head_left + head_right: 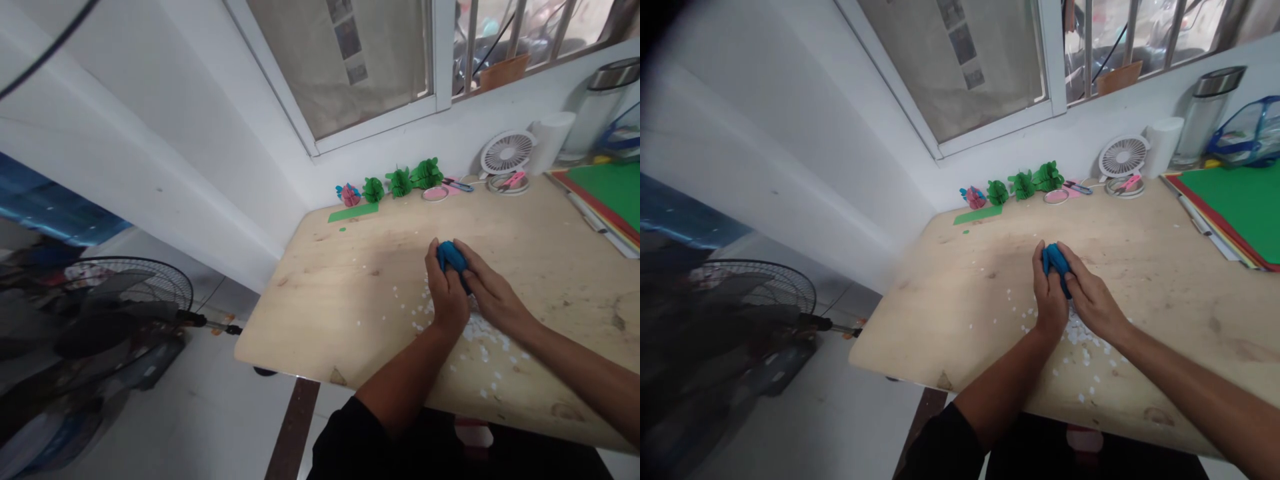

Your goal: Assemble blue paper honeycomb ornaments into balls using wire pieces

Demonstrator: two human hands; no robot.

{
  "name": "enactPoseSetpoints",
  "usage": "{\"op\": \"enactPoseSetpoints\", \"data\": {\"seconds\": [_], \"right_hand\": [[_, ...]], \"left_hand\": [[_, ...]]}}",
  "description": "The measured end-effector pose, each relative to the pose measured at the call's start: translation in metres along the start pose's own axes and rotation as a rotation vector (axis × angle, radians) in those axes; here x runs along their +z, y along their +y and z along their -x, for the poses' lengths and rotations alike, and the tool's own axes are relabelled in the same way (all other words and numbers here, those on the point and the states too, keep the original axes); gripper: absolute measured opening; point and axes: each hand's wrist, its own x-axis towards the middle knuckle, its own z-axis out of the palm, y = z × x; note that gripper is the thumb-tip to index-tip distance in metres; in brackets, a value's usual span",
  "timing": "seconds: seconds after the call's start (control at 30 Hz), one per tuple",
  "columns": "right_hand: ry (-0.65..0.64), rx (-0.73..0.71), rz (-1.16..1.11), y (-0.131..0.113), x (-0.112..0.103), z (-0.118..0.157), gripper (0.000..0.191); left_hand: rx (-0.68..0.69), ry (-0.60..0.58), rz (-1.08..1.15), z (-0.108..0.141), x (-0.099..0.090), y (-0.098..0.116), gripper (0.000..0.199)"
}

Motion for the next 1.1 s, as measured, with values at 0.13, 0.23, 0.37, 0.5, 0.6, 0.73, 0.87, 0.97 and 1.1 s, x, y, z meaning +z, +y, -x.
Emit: {"op": "enactPoseSetpoints", "data": {"seconds": [0.13, 0.23, 0.37, 0.5, 0.6, 0.73, 0.87, 0.97, 1.1], "right_hand": [[0.017, 0.028, -0.024, -0.002, -0.002, 0.0, 0.054], [0.016, 0.047, -0.042, -0.005, -0.003, 0.0, 0.054], [0.023, 0.045, -0.044, -0.006, -0.003, 0.0, 0.054], [0.035, 0.039, -0.014, -0.006, 0.0, 0.002, 0.056], [0.036, 0.031, 0.019, -0.009, 0.002, 0.004, 0.058], [0.036, 0.036, 0.111, -0.012, 0.001, 0.006, 0.06], [0.015, 0.013, 0.179, -0.014, -0.001, 0.006, 0.059], [-0.006, 0.008, 0.197, -0.015, -0.002, 0.006, 0.058], [0.023, 0.027, 0.138, -0.011, -0.006, 0.0, 0.057]], "left_hand": [[-0.002, -0.04, 0.032, -0.001, -0.001, -0.003, 0.057], [-0.007, -0.074, 0.046, -0.001, -0.003, -0.004, 0.06], [0.015, -0.117, 0.046, 0.001, -0.004, -0.004, 0.059], [0.027, -0.146, 0.014, 0.003, -0.002, -0.007, 0.058], [0.052, -0.161, -0.04, 0.004, -0.001, -0.011, 0.064], [0.106, -0.184, -0.107, 0.003, -0.003, -0.015, 0.067], [0.123, -0.215, -0.101, 0.004, -0.006, -0.017, 0.068], [0.11, -0.234, -0.089, 0.003, -0.005, -0.019, 0.07], [0.034, -0.269, -0.078, -0.005, -0.002, -0.02, 0.073]]}}
